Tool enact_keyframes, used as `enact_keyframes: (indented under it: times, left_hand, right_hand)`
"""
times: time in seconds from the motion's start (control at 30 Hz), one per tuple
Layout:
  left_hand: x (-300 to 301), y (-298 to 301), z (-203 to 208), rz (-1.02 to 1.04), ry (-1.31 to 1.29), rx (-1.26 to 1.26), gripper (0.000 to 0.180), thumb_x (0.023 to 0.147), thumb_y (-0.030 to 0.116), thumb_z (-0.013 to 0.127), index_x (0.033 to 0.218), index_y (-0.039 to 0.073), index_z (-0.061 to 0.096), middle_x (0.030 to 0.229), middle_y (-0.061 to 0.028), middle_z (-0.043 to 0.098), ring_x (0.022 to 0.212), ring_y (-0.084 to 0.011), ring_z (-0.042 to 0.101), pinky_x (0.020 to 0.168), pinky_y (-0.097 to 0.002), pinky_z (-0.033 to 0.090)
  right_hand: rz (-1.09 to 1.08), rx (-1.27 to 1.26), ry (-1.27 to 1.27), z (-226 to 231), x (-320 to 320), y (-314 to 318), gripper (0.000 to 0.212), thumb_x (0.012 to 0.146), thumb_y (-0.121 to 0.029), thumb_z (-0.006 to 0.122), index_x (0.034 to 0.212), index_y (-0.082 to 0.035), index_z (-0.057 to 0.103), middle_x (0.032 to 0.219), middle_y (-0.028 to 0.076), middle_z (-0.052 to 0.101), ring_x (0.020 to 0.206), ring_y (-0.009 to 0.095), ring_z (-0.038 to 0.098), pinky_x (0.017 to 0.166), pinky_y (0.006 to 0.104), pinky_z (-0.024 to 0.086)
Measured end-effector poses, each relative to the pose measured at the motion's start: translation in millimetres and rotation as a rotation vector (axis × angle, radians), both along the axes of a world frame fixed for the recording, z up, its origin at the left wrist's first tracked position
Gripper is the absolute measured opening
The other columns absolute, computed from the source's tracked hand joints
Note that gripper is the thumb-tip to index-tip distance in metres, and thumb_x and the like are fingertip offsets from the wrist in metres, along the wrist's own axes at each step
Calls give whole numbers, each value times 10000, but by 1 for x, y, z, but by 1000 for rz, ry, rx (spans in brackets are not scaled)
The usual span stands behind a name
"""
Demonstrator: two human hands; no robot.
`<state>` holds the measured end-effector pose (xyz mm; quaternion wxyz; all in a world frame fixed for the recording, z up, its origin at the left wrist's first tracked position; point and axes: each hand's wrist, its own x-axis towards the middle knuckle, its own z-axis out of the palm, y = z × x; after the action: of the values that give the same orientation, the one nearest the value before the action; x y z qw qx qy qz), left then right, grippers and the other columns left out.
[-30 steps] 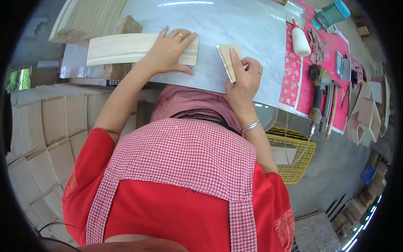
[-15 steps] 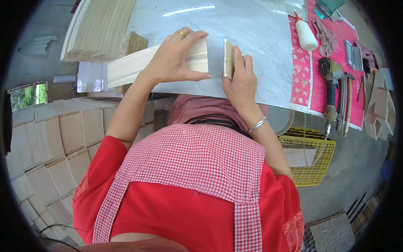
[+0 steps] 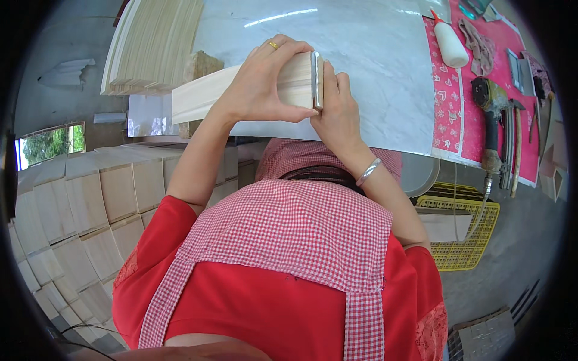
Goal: The person is assembling small wooden boxes by applying glue to the edges and using a pneumatic stapler to join the pieces together.
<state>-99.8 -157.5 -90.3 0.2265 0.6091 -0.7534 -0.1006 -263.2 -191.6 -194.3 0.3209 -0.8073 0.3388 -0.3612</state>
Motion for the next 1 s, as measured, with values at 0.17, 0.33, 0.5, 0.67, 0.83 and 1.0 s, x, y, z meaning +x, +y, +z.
enact_keyframes:
  times: [0.17, 0.33, 0.5, 0.67, 0.83, 1.0]
  left_hand:
    - [-2, -4, -1, -7, 1, -10, 819, 549, 396, 847, 1236, 50, 565, 1126, -132, 578, 1060, -328, 559, 916, -423, 439]
    - [-1, -7, -4, -12, 4, -12, 828, 544, 400, 852, 1237, 49, 566, 1133, -133, 579, 1060, -329, 559, 925, -422, 439]
    - [-2, -7, -2, -8, 4, 24, 832, 545, 407, 854, 1239, 48, 567, 1144, -133, 576, 1067, -330, 556, 933, -425, 436]
    - [-2, -7, -4, -6, -6, 46, 837, 549, 412, 852, 1247, 51, 566, 1150, -133, 573, 1076, -329, 550, 940, -428, 430]
    - [-1, -7, -7, -4, -5, 40, 840, 551, 416, 852, 1251, 52, 565, 1150, -132, 573, 1081, -328, 548, 942, -427, 427]
    - [-1, -6, -7, -2, -11, 30, 851, 550, 421, 855, 1255, 47, 561, 1149, -131, 573, 1083, -327, 547, 941, -426, 427]
  right_hand:
    - [-7, -3, -3, 0, 1, 0, 732, 756, 0, 677, 1421, 29, 374, 1051, 189, 488, 806, 390, 611, 644, 456, 531]
    - [-10, -6, 5, -1, 1, 0, 720, 757, 7, 666, 1417, 29, 380, 1053, 193, 488, 805, 399, 609, 645, 460, 532]
    - [-7, -10, -2, -1, 1, 1, 724, 753, 7, 670, 1416, 29, 381, 1054, 195, 486, 806, 399, 610, 646, 455, 535]
    - [-24, 20, -32, 0, 2, 1, 707, 764, 15, 662, 1423, -6, 407, 1023, 189, 508, 842, 397, 596, 675, 460, 523]
    - [-19, 20, -29, 0, 2, 1, 708, 762, 13, 666, 1420, 3, 405, 1030, 192, 509, 845, 397, 596, 680, 457, 524]
    - [-15, 30, -28, 1, 1, 1, 696, 763, 17, 661, 1412, 7, 410, 1036, 197, 512, 861, 406, 595, 688, 460, 525]
